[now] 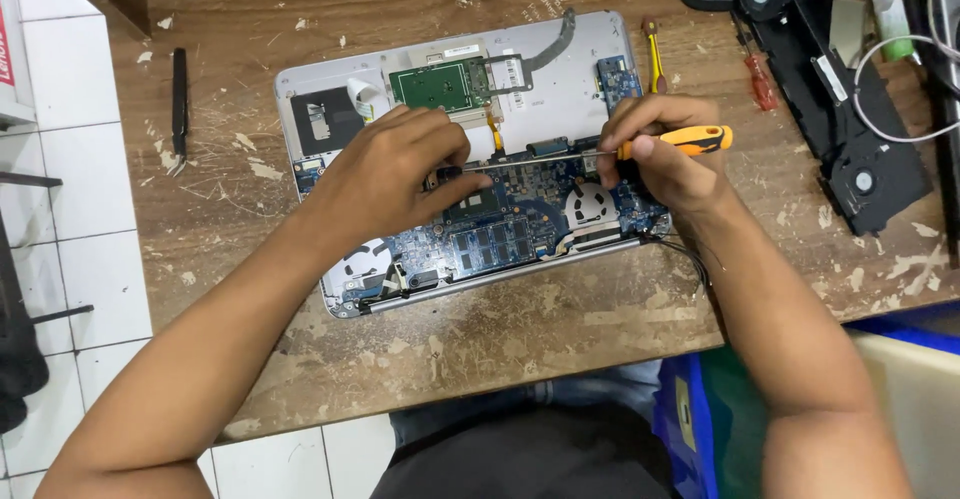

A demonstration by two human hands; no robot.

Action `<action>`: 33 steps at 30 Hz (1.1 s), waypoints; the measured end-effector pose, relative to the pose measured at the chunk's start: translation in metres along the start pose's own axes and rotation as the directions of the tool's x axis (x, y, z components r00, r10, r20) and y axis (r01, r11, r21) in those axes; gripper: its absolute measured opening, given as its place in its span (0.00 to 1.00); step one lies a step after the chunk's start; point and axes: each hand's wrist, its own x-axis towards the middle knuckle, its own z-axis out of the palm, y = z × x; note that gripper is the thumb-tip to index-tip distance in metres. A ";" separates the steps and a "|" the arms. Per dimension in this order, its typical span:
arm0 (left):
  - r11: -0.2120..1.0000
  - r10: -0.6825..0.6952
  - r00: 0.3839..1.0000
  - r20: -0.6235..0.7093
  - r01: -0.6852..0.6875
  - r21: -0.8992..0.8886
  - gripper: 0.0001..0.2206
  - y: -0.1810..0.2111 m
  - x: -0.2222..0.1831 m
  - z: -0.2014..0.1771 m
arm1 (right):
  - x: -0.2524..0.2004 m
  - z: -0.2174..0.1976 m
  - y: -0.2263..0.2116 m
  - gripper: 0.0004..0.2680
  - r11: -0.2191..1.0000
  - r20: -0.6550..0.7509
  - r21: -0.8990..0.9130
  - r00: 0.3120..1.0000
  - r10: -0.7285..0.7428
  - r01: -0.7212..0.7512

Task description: Disassembling a laptop by removing screws from the motherboard and disconnecting internal cables using a screwdriver.

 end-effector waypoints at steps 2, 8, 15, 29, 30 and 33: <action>1.000 0.001 1.000 -0.011 -0.001 -0.010 0.08 0.000 -0.001 0.003 | 0.003 0.006 -0.011 0.11 0.999 0.028 0.036 1.000 0.011 -0.012; 0.998 0.059 0.997 -0.050 -0.060 -0.020 0.06 0.003 -0.001 0.005 | 0.012 -0.017 -0.050 0.19 0.965 0.435 -0.103 0.862 0.262 -0.241; 0.997 0.027 0.997 -0.069 -0.032 -0.067 0.05 0.022 0.005 0.009 | 0.017 0.000 -0.066 0.04 0.885 0.402 -0.368 0.809 0.429 -0.286; 1.000 0.018 0.999 0.048 -0.019 0.023 0.11 0.025 0.010 0.015 | 0.015 -0.021 -0.074 0.17 0.749 0.063 -0.596 0.913 0.403 -0.290; 0.998 0.013 0.999 0.050 -0.016 0.064 0.10 0.026 0.011 0.015 | 0.015 -0.020 -0.072 0.17 0.758 0.058 -0.590 0.922 0.384 -0.279; 0.993 0.005 0.999 0.049 -0.011 0.115 0.09 0.032 0.014 0.014 | 0.014 -0.013 -0.071 0.16 0.736 0.056 -0.636 0.938 0.343 -0.231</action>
